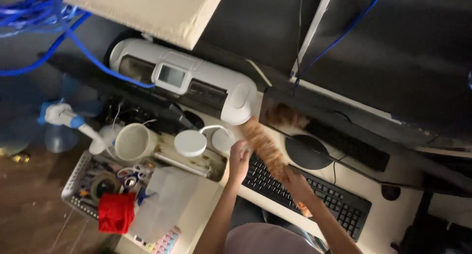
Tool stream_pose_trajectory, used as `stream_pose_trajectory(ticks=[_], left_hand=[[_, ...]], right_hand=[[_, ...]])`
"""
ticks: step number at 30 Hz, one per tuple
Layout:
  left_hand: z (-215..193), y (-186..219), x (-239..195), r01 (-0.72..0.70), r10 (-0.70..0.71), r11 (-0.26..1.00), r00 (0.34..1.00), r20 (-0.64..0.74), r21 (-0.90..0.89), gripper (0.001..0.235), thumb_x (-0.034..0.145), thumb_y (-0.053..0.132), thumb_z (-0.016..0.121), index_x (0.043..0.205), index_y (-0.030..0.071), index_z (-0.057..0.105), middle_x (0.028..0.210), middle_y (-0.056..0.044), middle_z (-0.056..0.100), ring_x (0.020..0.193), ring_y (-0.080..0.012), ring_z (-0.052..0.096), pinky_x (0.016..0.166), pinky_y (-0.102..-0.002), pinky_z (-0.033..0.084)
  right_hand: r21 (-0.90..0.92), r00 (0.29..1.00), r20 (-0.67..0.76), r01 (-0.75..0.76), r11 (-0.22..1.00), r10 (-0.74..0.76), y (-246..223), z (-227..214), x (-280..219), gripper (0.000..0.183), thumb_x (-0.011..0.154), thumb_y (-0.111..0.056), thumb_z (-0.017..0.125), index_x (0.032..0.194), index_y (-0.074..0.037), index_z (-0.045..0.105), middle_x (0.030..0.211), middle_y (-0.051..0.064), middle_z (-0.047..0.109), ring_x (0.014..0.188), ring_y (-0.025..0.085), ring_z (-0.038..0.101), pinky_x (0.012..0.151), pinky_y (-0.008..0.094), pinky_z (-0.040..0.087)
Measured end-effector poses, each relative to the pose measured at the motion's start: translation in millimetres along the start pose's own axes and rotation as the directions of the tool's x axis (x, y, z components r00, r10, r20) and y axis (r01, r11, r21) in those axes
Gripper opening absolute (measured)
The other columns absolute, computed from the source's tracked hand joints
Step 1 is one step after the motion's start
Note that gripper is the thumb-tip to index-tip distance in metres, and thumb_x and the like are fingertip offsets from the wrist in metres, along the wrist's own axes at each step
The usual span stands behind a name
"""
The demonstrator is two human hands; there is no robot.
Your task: The person organizes a small white plastic container on a desk, then uses a fluffy duster to clean a computer monitor, keyboard, and mouse. The person also wipes the desk surface with a red cloth.
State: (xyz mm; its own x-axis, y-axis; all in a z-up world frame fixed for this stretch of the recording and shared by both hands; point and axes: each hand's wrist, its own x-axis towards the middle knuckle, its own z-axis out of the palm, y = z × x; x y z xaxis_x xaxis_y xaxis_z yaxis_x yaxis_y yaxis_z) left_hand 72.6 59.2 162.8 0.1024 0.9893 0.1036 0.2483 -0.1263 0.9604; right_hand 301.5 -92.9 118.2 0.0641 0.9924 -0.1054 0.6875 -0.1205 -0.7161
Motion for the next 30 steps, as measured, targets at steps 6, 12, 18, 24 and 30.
stream_pose_trajectory(ticks=[6, 12, 18, 24, 30], left_hand=[[8, -28, -35, -0.104, 0.018, 0.938, 0.968, 0.251, 0.332, 0.033, 0.091, 0.014, 0.071, 0.123, 0.005, 0.063, 0.126, -0.019, 0.064, 0.124, -0.0390, 0.056, 0.106, -0.045, 0.047], [19, -122, -104, 0.087, -0.117, 0.873, 0.993, 0.033, 0.480, 0.060, 0.087, 0.020, 0.077, 0.132, -0.008, 0.051, 0.127, -0.029, 0.056, 0.119, -0.0460, 0.050, 0.100, -0.053, 0.040], [0, -174, -140, 0.141, -0.136, 0.973, 0.990, -0.039, 0.185, 0.052, 0.087, 0.016, 0.072, 0.130, -0.006, 0.053, 0.125, -0.025, 0.060, 0.115, -0.0386, 0.061, 0.099, -0.045, 0.048], [-29, -212, -153, 0.177, -0.200, 0.949, 0.978, 0.064, 0.259, 0.042, 0.098, 0.016, 0.063, 0.134, 0.000, 0.051, 0.124, -0.021, 0.058, 0.109, -0.0284, 0.061, 0.094, -0.038, 0.050], [-63, -151, -161, 0.647, -0.631, 0.733, 0.762, 0.147, -0.209, 0.047, 0.097, 0.027, 0.064, 0.133, 0.001, 0.051, 0.115, -0.013, 0.064, 0.097, -0.0235, 0.067, 0.077, -0.040, 0.053]], right_hand=[[0.164, 0.930, 0.251, -0.313, 0.935, 0.268, -78, -86, -4, 0.040, 0.093, -0.021, 0.055, 0.132, -0.009, 0.056, 0.100, 0.022, 0.075, 0.093, 0.035, 0.074, 0.082, 0.048, 0.060], [-0.204, 0.968, 0.250, 0.072, 0.976, -0.019, -78, -81, -33, 0.045, 0.092, -0.022, 0.061, 0.136, -0.015, 0.056, 0.127, 0.026, 0.065, 0.109, 0.049, 0.065, 0.086, 0.057, 0.052], [-0.293, 0.902, 0.345, -0.160, 0.942, 0.261, -138, -118, -53, 0.055, 0.094, -0.024, 0.057, 0.148, -0.017, 0.046, 0.124, 0.017, 0.067, 0.111, 0.039, 0.067, 0.093, 0.049, 0.053], [-0.144, 0.902, 0.426, -0.004, 0.990, 0.065, -104, -79, -106, 0.064, 0.093, -0.019, 0.059, 0.155, -0.020, 0.044, 0.122, 0.018, 0.069, 0.101, 0.039, 0.067, 0.083, 0.050, 0.053], [0.102, 0.938, 0.073, -0.346, 0.933, 0.340, -101, -48, -160, 0.049, 0.094, -0.019, 0.060, 0.143, -0.016, 0.055, 0.104, 0.018, 0.075, 0.091, 0.031, 0.079, 0.082, 0.041, 0.060]])
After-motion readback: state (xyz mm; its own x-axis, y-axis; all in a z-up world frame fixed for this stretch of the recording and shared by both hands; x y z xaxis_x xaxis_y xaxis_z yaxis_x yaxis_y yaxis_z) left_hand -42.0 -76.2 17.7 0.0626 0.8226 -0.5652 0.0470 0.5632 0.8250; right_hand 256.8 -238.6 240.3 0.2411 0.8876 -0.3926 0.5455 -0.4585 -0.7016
